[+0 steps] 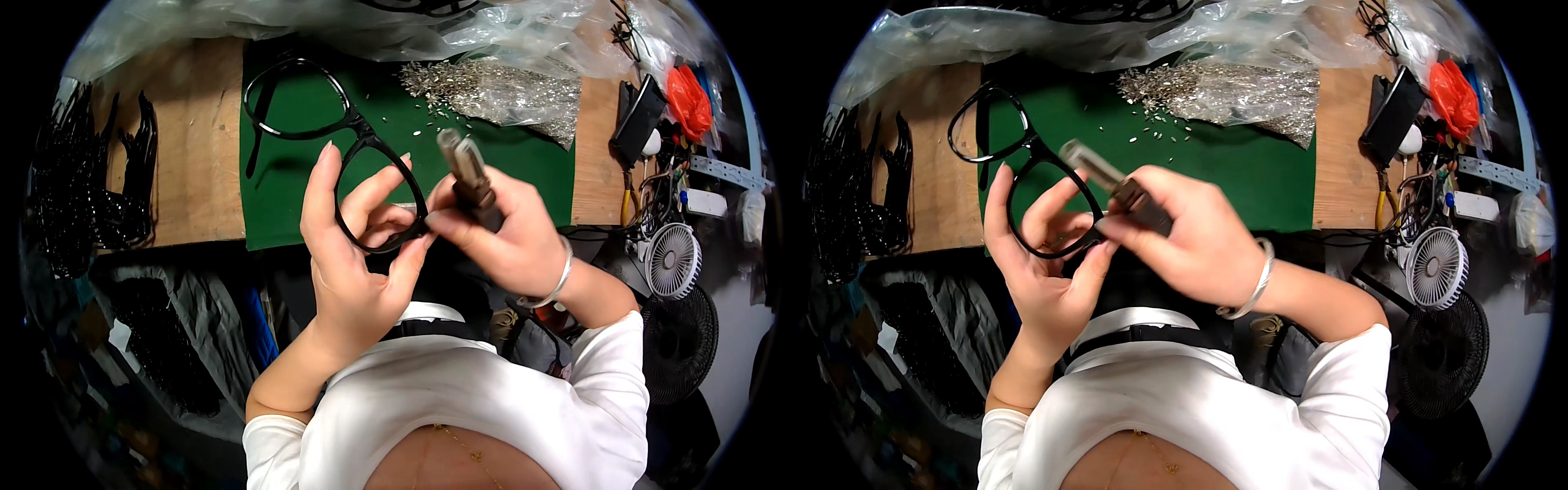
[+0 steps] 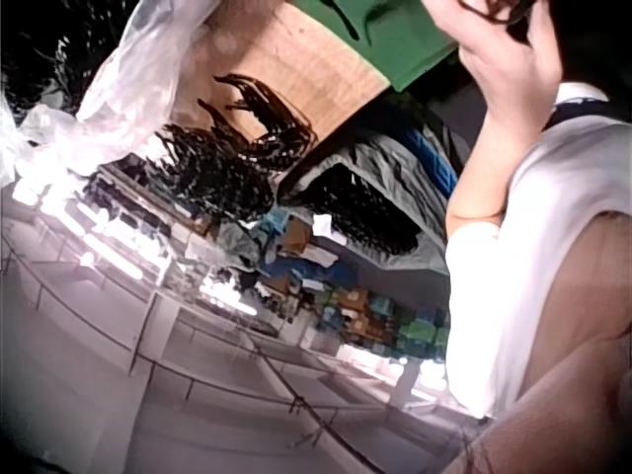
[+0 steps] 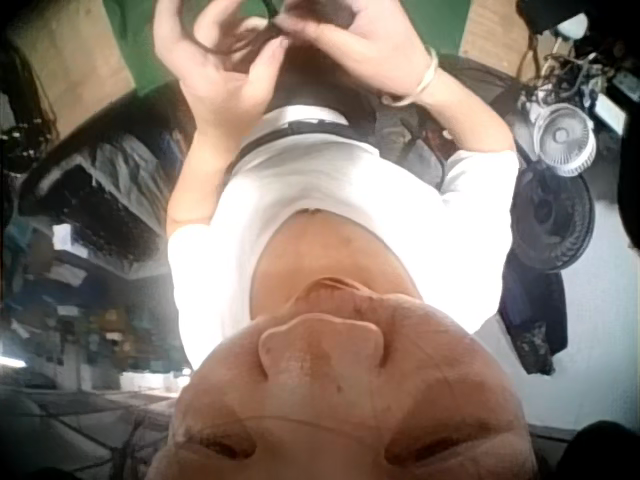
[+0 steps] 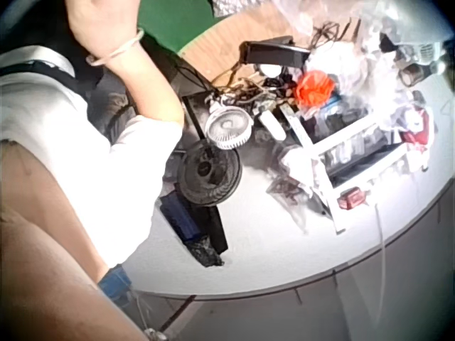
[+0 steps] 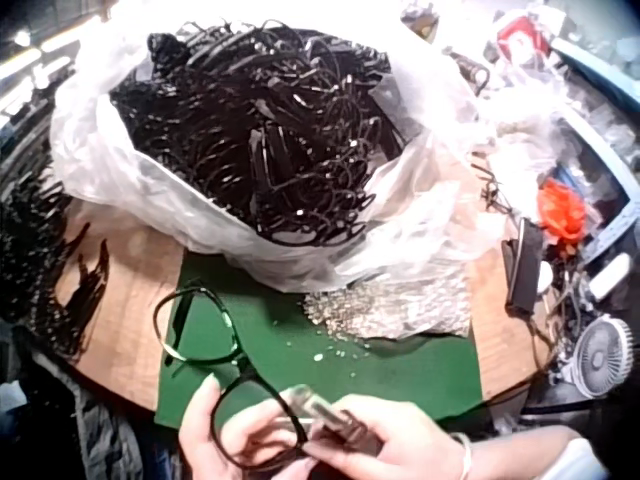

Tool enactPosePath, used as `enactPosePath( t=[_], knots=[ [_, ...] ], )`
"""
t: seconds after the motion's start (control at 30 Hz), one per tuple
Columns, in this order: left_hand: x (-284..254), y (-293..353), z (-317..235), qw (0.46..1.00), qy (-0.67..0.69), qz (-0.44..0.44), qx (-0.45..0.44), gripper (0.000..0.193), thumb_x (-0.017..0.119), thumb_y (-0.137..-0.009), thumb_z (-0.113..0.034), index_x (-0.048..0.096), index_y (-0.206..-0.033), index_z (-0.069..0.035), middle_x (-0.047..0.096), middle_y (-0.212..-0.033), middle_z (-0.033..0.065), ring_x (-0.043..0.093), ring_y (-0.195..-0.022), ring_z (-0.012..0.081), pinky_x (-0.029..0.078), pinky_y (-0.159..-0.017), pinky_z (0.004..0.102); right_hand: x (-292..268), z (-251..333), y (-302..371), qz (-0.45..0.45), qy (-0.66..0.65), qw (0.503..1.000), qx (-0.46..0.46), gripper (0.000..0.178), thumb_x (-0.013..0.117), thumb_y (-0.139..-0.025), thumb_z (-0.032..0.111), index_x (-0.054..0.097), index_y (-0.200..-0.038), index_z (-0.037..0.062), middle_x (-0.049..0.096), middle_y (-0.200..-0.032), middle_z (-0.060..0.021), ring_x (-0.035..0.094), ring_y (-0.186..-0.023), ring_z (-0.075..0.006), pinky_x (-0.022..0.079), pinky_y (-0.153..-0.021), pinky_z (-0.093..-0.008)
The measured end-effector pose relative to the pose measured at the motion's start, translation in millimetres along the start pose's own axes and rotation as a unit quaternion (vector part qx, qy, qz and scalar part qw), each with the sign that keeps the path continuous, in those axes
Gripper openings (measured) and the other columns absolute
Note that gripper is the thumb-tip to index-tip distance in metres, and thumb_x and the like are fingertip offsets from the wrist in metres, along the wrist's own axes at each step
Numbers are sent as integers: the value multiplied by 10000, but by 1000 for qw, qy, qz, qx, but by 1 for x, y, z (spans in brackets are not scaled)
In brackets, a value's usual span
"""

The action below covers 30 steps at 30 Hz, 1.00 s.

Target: The person uses pliers to attach small metal components to black eyeglass frames on a green work mat. They retrieve frames from a large bag, work on them one at a time, and place finished frames aside. The person also moves a cloth and adjusts the bag during the process.

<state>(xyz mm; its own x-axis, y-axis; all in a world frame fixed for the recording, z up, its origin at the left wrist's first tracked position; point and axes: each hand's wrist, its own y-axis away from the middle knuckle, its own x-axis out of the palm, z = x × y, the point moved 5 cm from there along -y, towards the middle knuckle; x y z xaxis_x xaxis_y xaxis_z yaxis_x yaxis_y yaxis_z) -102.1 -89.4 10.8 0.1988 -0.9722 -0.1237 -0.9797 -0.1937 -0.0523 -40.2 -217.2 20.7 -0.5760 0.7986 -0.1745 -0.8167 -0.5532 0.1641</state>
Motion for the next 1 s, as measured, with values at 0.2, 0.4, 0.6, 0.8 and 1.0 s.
enactPosePath(
  t=[0.2, 0.4, 0.6, 0.8, 1.0],
  knots=[
    [8, 1, -6, 999, -12, -25, 20, 854, 600, -692, 117, 69, -1340, -47, 455, -1211, 173, 539, -873, 115, 472, -794, 225, 12, -12, 6, -27, -188, 981, 46, 197, 622, -817, 155, 512, -859, -3, 546, -750, -10, 487, -695, -56, 418, -625, -214],
    [4, -7, -5, 997, 65, 47, -8, 822, 597, -727, 96, 69, -1337, -60, 470, -1207, 190, 547, -946, 167, 483, -820, 272, 12, -9, 1, 101, -239, 944, 202, 247, 623, -820, 270, 536, -817, 39, 528, -775, 11, 461, -692, -59, 399, -626, -204],
    [-7, -9, -15, 977, 192, 52, -79, 831, 601, -733, 89, 49, -1336, -61, 478, -1205, 196, 553, -1000, 210, 520, -787, 300, 22, 4, -4, 173, -308, 916, 192, 252, 629, -812, 278, 528, -855, 51, 522, -814, 1, 485, -724, -79, 421, -657, -221],
    [-28, -6, -25, 973, 202, 61, -92, 881, 640, -710, 65, 32, -1338, -45, 487, -1198, 203, 556, -1002, 231, 518, -780, 280, 23, 11, -3, 184, -234, 950, 95, 211, 594, -835, 219, 527, -888, 26, 544, -801, -14, 502, -702, -90, 419, -654, -242],
    [-33, -4, -27, 967, 218, 48, -122, 918, 681, -674, 56, 53, -1338, -25, 497, -1175, 228, 614, -883, 224, 534, -714, 258, 17, 12, 14, 310, 43, 948, 56, 318, 513, -867, 290, 518, -940, -19, 578, -778, -167, 584, -727, -290, 457, -665, -354]
  ],
)
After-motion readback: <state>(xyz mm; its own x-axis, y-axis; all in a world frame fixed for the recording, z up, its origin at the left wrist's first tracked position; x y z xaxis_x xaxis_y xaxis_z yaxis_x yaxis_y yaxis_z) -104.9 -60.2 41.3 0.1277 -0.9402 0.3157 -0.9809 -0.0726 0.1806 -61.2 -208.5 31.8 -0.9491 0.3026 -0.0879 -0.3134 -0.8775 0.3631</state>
